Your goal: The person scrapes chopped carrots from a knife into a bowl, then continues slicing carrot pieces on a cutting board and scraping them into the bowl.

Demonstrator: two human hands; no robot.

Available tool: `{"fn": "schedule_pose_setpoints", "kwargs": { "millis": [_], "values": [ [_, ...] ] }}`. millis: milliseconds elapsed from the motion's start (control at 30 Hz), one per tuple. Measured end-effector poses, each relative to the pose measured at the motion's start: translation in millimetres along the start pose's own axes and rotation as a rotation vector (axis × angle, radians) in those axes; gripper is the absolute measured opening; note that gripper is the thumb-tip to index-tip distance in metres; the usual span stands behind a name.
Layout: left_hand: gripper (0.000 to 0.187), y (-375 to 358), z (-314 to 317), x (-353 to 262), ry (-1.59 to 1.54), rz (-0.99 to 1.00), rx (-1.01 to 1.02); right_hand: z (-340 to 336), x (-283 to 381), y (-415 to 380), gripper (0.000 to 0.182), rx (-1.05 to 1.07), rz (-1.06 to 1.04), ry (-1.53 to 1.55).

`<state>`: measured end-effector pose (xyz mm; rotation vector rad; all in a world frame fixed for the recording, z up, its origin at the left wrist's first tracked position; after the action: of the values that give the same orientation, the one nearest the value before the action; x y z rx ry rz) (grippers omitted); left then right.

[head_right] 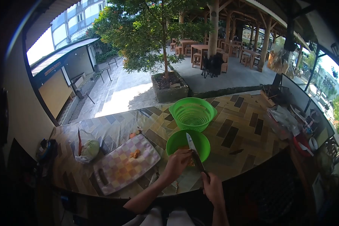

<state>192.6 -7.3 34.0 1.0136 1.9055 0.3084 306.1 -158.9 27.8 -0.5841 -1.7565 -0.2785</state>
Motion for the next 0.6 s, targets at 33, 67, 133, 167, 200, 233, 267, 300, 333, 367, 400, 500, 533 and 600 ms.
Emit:
{"fn": "schedule_pose_setpoints", "kwargs": {
  "millis": [33, 67, 133, 167, 200, 233, 267, 300, 333, 367, 400, 500, 533, 600],
  "values": [
    [0.029, -1, 1, 0, 0.024, -0.035, 0.091, 0, 0, 2, 0.037, -0.004, 0.002, 0.006],
    [0.029, -4, 0, 0, 0.049, -0.072, 0.182, 0, 0, 3, 0.037, -0.006, 0.005, 0.012],
    [0.027, -6, -6, 2, 0.081, -0.132, 0.206, 1, -1, 5, 0.037, -0.005, 0.017, 0.018],
    [0.025, -5, -10, 3, 0.088, -0.152, 0.138, 3, -1, 6, 0.037, -0.005, 0.021, 0.021],
    [0.024, -4, -14, 4, 0.094, -0.171, 0.071, 4, 0, 6, 0.037, -0.003, 0.015, 0.026],
    [0.023, 0, -17, 2, 0.094, -0.128, 0.030, 5, 1, 6, 0.037, -0.001, 0.009, 0.031],
    [0.023, 6, -19, -2, 0.094, -0.083, -0.012, 7, 2, 6, 0.037, 0.000, 0.002, 0.036],
    [0.022, 8, -22, -5, 0.095, -0.040, -0.054, 8, 2, 6, 0.038, 0.004, 0.005, 0.042],
    [0.021, 6, -19, -4, 0.146, 0.022, -0.020, 9, 2, 6, 0.038, 0.008, 0.007, 0.047],
    [0.021, 3, -13, 0, 0.197, 0.084, 0.013, 10, 3, 6, 0.038, 0.012, 0.008, 0.052],
    [0.020, 0, -11, -1, 0.247, 0.148, 0.046, 10, 4, 6, 0.038, 0.009, 0.020, 0.048],
    [0.019, -11, -21, 4, 0.307, 0.114, 0.076, 10, 5, 6, 0.038, -0.009, 0.032, 0.046],
    [0.019, -13, -27, 8, 0.274, 0.096, 0.066, 10, 5, 6, 0.038, -0.015, 0.022, 0.052],
    [0.022, -18, -39, 20, 0.213, 0.053, 0.042, 14, 7, 6, 0.038, -0.009, 0.018, 0.070]
  ]
}}
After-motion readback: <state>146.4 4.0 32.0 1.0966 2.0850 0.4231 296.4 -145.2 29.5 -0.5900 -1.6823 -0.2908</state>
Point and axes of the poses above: each hand's wrist, its own y-axis towards the middle knuckle, its own z-axis out of the palm, x = y × z, the point moved 5 cm from there along y, towards the middle knuckle, and after that the axes turned 10 degrees about y, right-handed, at the moved point
